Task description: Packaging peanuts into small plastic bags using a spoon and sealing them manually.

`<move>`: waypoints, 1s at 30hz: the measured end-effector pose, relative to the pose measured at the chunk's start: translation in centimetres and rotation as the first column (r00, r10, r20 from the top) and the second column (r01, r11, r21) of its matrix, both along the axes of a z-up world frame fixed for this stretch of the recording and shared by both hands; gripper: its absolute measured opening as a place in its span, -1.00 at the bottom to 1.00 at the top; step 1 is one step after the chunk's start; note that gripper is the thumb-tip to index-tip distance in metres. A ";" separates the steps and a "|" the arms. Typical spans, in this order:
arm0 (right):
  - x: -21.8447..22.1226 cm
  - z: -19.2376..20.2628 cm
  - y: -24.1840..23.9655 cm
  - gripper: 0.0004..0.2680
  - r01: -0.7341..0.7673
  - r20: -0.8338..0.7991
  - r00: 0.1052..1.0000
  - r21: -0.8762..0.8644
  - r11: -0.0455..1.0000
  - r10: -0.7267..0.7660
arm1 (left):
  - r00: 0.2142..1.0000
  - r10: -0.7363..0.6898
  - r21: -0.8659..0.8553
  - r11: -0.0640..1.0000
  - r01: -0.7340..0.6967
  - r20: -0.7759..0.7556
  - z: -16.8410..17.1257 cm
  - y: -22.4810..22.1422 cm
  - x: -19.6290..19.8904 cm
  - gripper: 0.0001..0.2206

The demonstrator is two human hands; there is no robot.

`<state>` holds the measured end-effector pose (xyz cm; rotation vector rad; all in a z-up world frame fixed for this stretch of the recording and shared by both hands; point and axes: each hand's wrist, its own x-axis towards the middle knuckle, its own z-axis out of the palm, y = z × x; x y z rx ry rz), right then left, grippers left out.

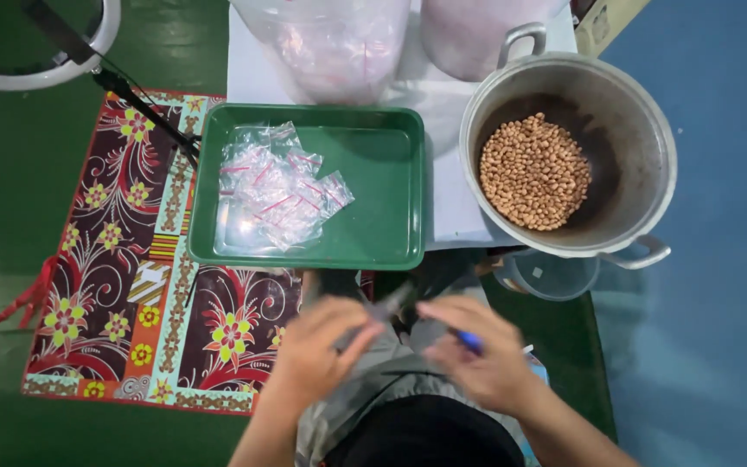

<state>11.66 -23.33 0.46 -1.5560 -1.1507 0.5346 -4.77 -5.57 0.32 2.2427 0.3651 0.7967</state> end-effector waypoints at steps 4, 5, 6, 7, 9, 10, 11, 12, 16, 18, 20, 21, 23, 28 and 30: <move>-1.2 -1.9 1.5 -0.64 -0.131 -0.125 0.986 -0.142 0.981 0.113 | 0.991 -0.116 -0.169 0.980 0.102 -0.073 -1.1 -1.9 -1.1 -0.85; -1.3 -2.4 1.6 -0.74 -0.143 -0.143 0.982 -0.145 0.979 0.122 | 0.992 -0.090 -0.187 0.980 0.071 -0.093 -1.6 -2.2 -1.5 -0.86; -1.6 -2.9 1.7 -0.83 -0.155 -0.161 0.978 -0.149 0.977 0.131 | 0.991 -0.064 -0.205 0.978 0.040 -0.114 -2.1 -2.5 -1.9 -0.86; -1.6 -3.2 1.8 -0.83 -0.167 -0.167 0.976 -0.149 0.975 0.141 | 0.991 -0.054 -0.206 0.978 0.028 -0.120 -1.9 -2.5 -2.1 -0.86; -1.6 -3.4 2.1 -0.93 -0.151 -0.174 0.977 -0.149 0.977 0.124 | 0.991 -0.053 -0.246 0.969 0.020 -0.126 -1.3 -2.4 -2.4 -0.85; -1.6 -3.5 2.2 -0.93 -0.160 -0.173 0.976 -0.144 0.977 0.134 | 0.991 -0.043 -0.241 0.970 0.011 -0.126 -1.8 -2.4 -2.5 -0.85; -1.6 -3.5 2.2 -0.92 -0.142 -0.167 0.979 -0.134 0.981 0.119 | 0.993 -0.020 -0.266 0.964 -0.012 -0.120 -2.3 -2.4 -2.6 -0.81; -1.6 -3.5 2.2 -0.90 -0.124 -0.160 0.982 -0.124 0.984 0.103 | 0.993 0.002 -0.290 0.956 -0.036 -0.114 -2.7 -2.5 -2.7 -0.77; -1.4 -3.6 2.1 -0.82 -0.077 -0.127 0.990 -0.142 0.987 0.059 | 0.993 -0.005 -0.294 0.955 -0.031 -0.122 -2.2 -2.5 -1.8 -0.75; -1.2 -3.1 2.0 -0.90 -0.079 -0.098 0.993 -0.139 0.987 0.066 | 0.991 -0.038 -0.327 0.945 -0.007 -0.132 -1.8 -2.6 -1.1 -0.69; -1.1 -3.1 1.9 -0.90 -0.058 -0.068 0.996 -0.138 0.989 0.049 | 0.990 -0.063 -0.259 0.966 0.028 -0.130 -2.5 -2.2 -0.8 -0.73; -1.0 -3.1 1.9 -0.90 -0.044 -0.037 0.999 -0.136 0.990 0.040 | 0.989 -0.081 -0.188 0.980 0.056 -0.128 -2.8 -2.0 -0.7 -0.77; -1.1 -2.9 1.9 -0.89 -0.042 -0.024 0.999 -0.156 0.987 0.038 | 0.990 -0.088 -0.206 0.977 0.064 -0.113 -2.9 -2.2 -0.5 -0.82; -1.3 -3.2 2.1 -0.91 -0.040 -0.045 0.998 -0.146 0.989 0.034 | 0.992 -0.082 -0.222 0.973 0.058 -0.099 -3.7 -2.5 -0.4 -0.87; -1.3 -3.2 2.3 -0.91 -0.035 -0.050 0.998 -0.156 0.987 0.027 | 0.993 -0.061 -0.204 0.978 0.039 -0.104 -4.0 -2.5 -0.6 -0.87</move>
